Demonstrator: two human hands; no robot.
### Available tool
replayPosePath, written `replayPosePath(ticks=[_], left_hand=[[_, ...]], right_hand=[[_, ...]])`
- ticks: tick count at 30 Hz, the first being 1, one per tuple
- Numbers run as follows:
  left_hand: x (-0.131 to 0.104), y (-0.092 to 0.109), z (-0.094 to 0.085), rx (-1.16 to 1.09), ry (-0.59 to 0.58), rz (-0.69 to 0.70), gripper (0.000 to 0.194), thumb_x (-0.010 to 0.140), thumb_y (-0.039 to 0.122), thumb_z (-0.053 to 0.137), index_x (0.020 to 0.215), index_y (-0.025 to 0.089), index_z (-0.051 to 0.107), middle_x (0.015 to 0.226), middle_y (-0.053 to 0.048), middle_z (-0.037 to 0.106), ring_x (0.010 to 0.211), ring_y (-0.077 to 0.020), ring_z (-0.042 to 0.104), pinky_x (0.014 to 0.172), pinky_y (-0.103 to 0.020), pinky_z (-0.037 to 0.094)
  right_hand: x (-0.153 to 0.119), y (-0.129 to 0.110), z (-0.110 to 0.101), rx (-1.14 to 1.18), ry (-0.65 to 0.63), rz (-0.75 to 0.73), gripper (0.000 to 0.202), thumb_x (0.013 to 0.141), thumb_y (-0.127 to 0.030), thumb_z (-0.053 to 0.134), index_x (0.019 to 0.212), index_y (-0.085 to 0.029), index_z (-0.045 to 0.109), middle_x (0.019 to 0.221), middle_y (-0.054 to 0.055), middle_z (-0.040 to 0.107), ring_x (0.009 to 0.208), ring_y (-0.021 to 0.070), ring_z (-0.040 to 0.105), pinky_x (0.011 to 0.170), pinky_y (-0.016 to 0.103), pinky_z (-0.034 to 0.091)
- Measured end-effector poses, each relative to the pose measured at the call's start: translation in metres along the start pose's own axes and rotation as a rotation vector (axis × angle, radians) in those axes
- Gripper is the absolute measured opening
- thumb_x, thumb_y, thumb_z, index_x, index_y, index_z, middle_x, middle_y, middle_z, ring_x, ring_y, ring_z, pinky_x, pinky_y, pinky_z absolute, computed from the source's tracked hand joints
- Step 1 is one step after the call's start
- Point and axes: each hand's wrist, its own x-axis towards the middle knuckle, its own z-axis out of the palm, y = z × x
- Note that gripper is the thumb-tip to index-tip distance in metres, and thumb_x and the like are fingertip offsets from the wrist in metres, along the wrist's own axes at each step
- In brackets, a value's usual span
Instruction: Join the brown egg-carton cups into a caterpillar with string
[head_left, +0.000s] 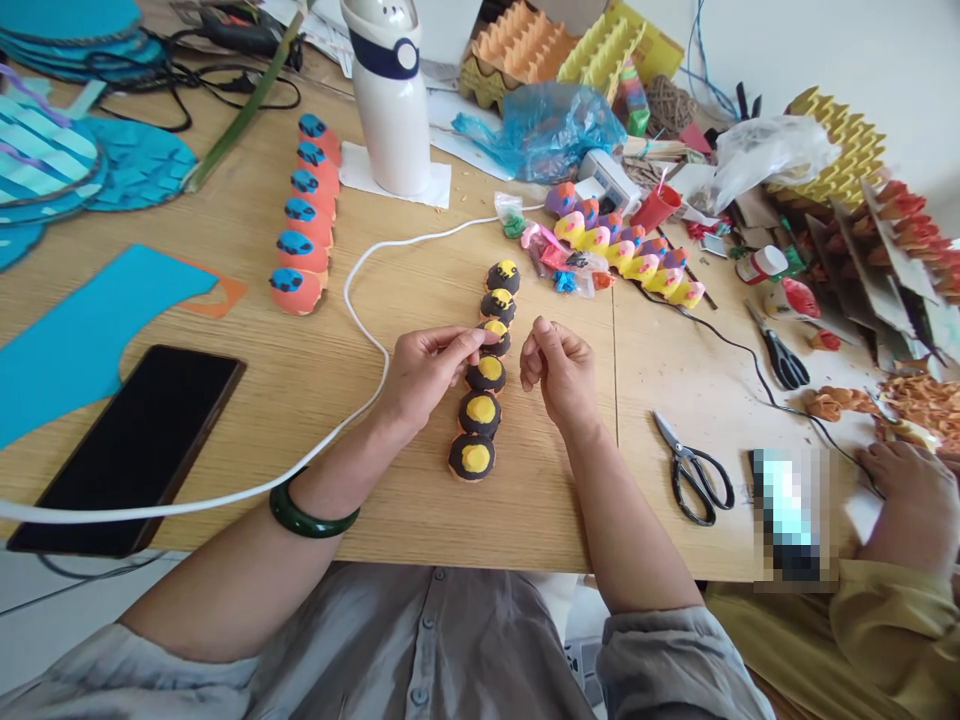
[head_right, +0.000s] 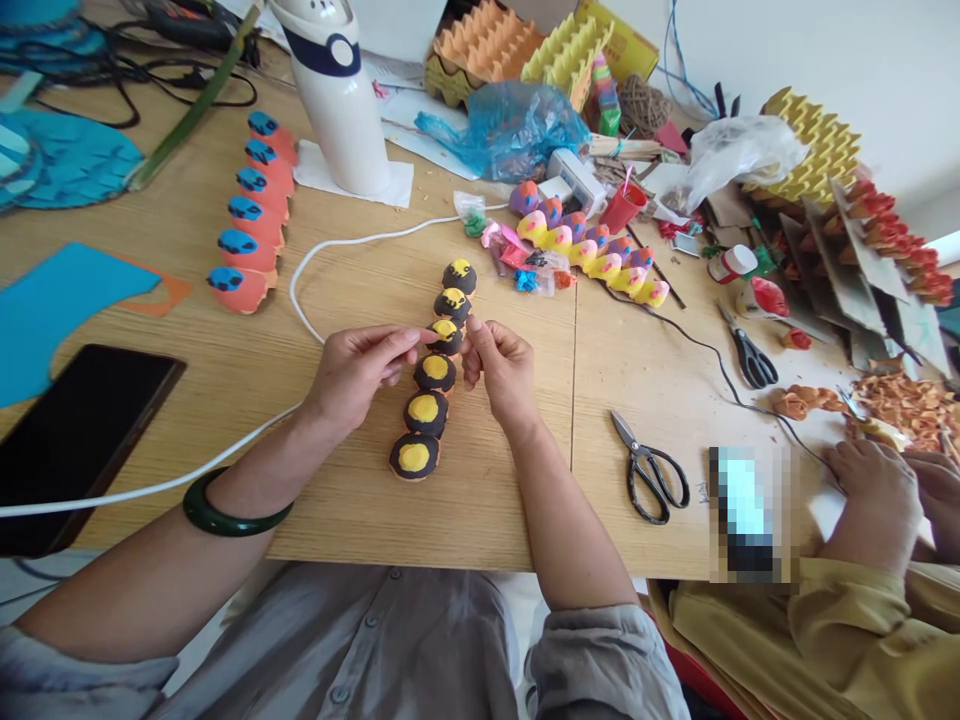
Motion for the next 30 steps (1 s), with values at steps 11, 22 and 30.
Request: replayPosePath(ticks=[11,22,30], left_hand=[[-0.002,-0.006,0.000,0.089,-0.027,0.115,0.025,0.083,0.039,0.079,0.097,0.020,0.086,0.073,-0.001,0.067,0.054,-0.0071,0.040,0.048,-0.022,0.032],[-0.004,-0.011,0.002,0.452,0.040,0.643,0.008,0.089,0.024,0.077,0.094,0.022,0.082,0.074,0.002,0.065,0.065,-0.0095,0.054,0.064,-0.023,0.047],[-0.006,-0.007,0.002,0.344,0.045,0.519,0.016,0.093,0.032,0.074,0.096,0.021,0.083,0.087,-0.003,0.077,0.077,-0.0132,0.066,0.070,-0.025,0.051]], right_hand=[[-0.001,-0.001,0.004,-0.023,-0.011,0.060,0.053,0.080,-0.070,0.074,0.065,-0.020,0.064,0.045,-0.010,0.042,0.036,0.0047,0.037,0.035,0.020,0.035],[-0.011,-0.005,0.014,-0.168,-0.123,0.029,0.060,0.088,-0.067,0.068,0.054,-0.018,0.062,0.047,-0.004,0.056,0.038,0.0042,0.045,0.041,0.020,0.036],[-0.010,-0.005,0.013,-0.136,-0.127,0.048,0.056,0.087,-0.070,0.067,0.065,-0.018,0.070,0.052,-0.004,0.060,0.040,0.0050,0.047,0.041,0.020,0.038]])
